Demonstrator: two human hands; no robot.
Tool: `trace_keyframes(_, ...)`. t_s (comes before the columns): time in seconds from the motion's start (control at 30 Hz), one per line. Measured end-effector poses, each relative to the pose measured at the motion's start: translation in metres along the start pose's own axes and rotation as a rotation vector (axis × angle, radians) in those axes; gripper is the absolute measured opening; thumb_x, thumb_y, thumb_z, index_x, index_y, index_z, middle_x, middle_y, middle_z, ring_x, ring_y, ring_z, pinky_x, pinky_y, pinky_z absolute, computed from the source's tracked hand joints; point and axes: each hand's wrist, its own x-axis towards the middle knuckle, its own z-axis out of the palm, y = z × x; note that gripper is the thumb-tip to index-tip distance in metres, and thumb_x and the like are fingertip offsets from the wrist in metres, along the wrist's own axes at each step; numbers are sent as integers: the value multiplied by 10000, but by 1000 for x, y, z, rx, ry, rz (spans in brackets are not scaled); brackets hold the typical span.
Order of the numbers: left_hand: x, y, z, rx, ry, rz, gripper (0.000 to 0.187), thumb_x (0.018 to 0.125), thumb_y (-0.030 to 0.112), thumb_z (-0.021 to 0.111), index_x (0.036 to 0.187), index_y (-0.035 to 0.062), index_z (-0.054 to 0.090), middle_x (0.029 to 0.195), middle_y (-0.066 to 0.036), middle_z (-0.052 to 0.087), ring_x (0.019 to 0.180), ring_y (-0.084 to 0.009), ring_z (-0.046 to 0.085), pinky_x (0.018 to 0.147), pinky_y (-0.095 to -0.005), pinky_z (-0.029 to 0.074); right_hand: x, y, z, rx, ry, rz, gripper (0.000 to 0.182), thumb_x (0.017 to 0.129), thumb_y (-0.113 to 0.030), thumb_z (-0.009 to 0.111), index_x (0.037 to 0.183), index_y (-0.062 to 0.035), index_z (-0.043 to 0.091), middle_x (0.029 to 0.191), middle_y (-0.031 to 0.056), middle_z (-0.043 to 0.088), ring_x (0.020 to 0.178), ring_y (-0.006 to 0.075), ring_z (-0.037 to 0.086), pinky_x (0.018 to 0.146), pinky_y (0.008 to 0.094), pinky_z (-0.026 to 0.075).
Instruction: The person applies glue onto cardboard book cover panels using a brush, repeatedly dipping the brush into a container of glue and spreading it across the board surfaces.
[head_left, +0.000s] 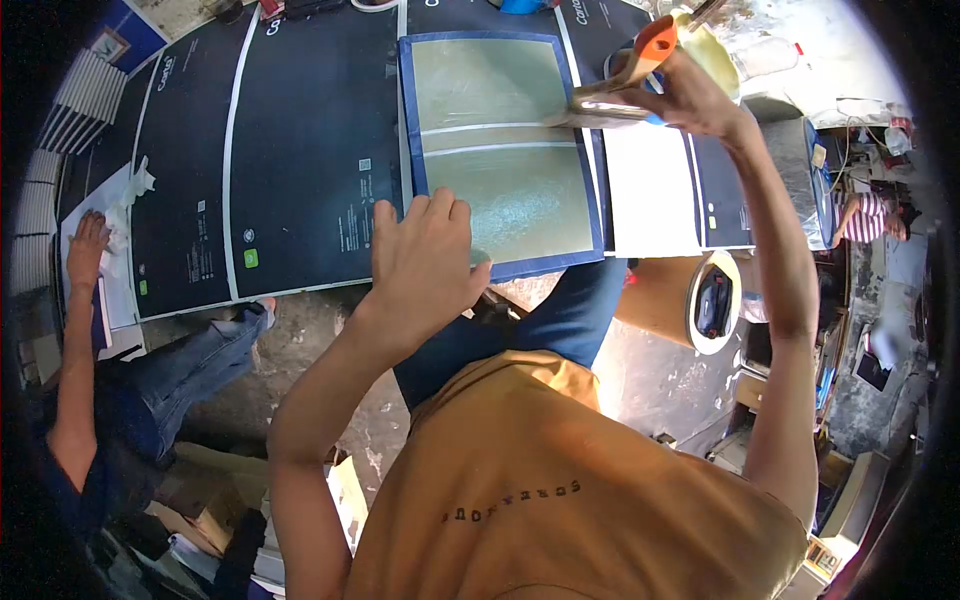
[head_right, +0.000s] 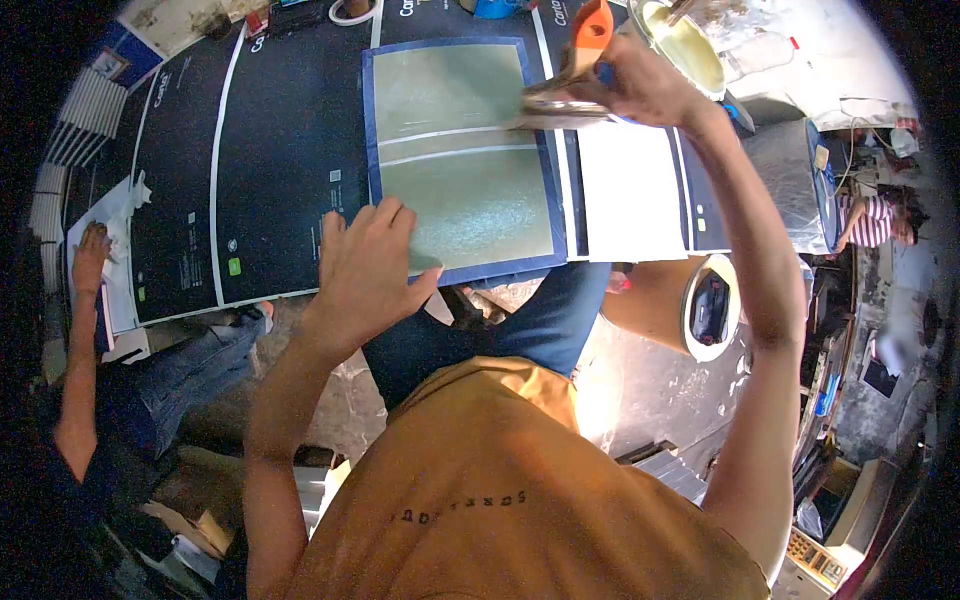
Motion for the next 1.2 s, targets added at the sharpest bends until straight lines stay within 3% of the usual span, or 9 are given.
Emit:
trace_keyframes(0.2,0,0,9,36,114,25,397,728,346,794,958,58,647,950,-53,574,890,-203,599,753,-403,372,33,-52,2,302,282,-142,252,892,-212,742,1088,-64,684,988,75,687,943,171,650,876,338,508)
trace_keyframes(0.3,2,5,-2,4,-40,-30,469,757,347,771,1054,23,605,1032,-104,572,995,-275,623,802,-473,441,80,-77,44,361,310,-193,461,830,-502,736,961,-60,731,838,146,687,759,264,665,692,378,508)
trace_keyframes(0.33,3,6,-2,25,-49,-34,468,757,347,771,1053,25,604,1038,-105,573,994,-276,626,796,-477,448,82,-92,47,390,242,-217,283,872,-282,763,1023,-48,718,871,83,677,879,179,644,794,331,502)
trace_keyframes(0.47,3,6,-2,49,-61,-48,469,756,348,768,1057,29,602,1052,-108,574,995,-276,630,781,-479,462,68,-49,61,145,318,-294,423,852,-493,712,976,-88,711,767,165,634,752,314,627,715,417,492)
trace_keyframes(0.67,4,4,2,15,-43,-36,459,762,326,758,1070,24,601,1055,-105,568,979,-279,628,771,-472,456,-15,36,-3,-155,-53,27,242,897,-228,724,1075,-69,685,962,91,677,899,259,639,848,387,497)
trace_keyframes(0.87,5,9,2,-6,-50,-59,460,749,325,754,1055,20,596,1043,-110,549,978,-291,610,780,-468,439,-5,-7,-3,400,369,76,399,895,-367,725,1078,-14,693,1012,139,709,945,214,676,837,358,526)
trace_keyframes(1.1,5,12,3,82,-42,-55,510,744,351,738,1095,25,562,1082,-105,525,1033,-276,548,811,-472,425,61,38,5,181,451,229,336,889,-345,688,963,-17,695,848,148,679,766,228,652,712,359,514)
trace_keyframes(1.13,4,13,3,84,-43,-55,515,744,353,737,1100,26,560,1092,-108,524,1034,-277,547,814,-474,423,78,34,-11,152,263,733,255,868,-235,711,1041,-47,710,958,151,720,842,264,674,746,361,528)
trace_keyframes(1.2,6,13,2,92,-39,-59,524,745,358,736,1109,26,556,1112,-113,523,1036,-279,545,819,-477,420,76,36,-14,284,423,499,269,881,-226,683,1047,-14,687,962,149,711,867,239,666,759,382,522)
